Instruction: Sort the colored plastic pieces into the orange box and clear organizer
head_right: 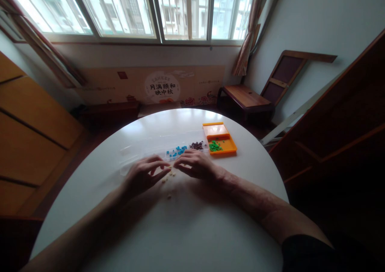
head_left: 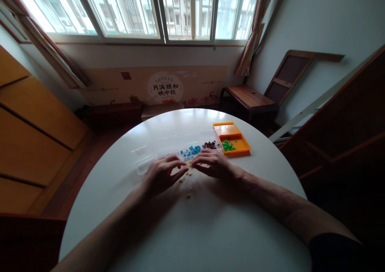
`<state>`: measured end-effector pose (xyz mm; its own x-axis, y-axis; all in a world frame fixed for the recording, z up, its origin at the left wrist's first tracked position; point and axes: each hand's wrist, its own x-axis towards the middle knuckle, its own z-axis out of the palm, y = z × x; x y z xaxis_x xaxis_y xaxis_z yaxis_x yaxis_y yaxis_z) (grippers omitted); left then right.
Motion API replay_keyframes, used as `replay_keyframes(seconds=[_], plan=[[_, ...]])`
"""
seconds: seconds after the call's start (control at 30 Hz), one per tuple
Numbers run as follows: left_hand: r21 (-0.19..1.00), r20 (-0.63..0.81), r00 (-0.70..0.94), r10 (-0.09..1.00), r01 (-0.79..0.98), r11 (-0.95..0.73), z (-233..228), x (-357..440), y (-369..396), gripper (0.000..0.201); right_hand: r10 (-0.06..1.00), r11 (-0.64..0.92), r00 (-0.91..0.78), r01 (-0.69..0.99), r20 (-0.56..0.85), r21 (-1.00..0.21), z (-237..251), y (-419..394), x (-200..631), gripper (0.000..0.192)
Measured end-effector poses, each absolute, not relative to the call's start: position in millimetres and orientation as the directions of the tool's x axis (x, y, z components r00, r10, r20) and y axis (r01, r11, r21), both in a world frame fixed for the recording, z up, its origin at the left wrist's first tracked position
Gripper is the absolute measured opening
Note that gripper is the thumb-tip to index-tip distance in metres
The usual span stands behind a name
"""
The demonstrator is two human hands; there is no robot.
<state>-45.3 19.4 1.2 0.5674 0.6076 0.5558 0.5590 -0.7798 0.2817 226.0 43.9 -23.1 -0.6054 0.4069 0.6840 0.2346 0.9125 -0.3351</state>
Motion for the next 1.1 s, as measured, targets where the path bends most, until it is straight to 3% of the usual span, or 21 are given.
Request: replay_keyframes(seconds=[0.3, 0.67, 0.93, 1.1], plan=[[0.366, 0.539, 0.582, 0.609, 0.490, -0.791, -1.9, -38.7, 16.7, 0.022, 0.381, 0.923, -0.636, 0.220, 0.671, -0.316, -26.7, 43.6, 224.7, 0.011], [0.262, 0.590, 0.603, 0.537, 0.486, -0.834, 3.5, -45.5, 21.5, 0.013, 0.404, 0.914, -0.614, 0.284, 0.678, -0.288, -24.9, 41.2, 225.7, 0.007], [0.182, 0.616, 0.432, 0.659, 0.736, -0.652, 18.7, -74.4, 32.6, 0.019, 0.405, 0.914, -0.721, 0.316, 0.562, -0.254, -26.4, 39.9, 227.3, 0.016], [0.134, 0.578, 0.355, 0.735, 0.847, -0.514, 17.5, -85.2, 37.2, 0.021, 0.391, 0.920, -0.743, 0.305, 0.544, -0.244, -32.8, 43.9, 228.8, 0.012]])
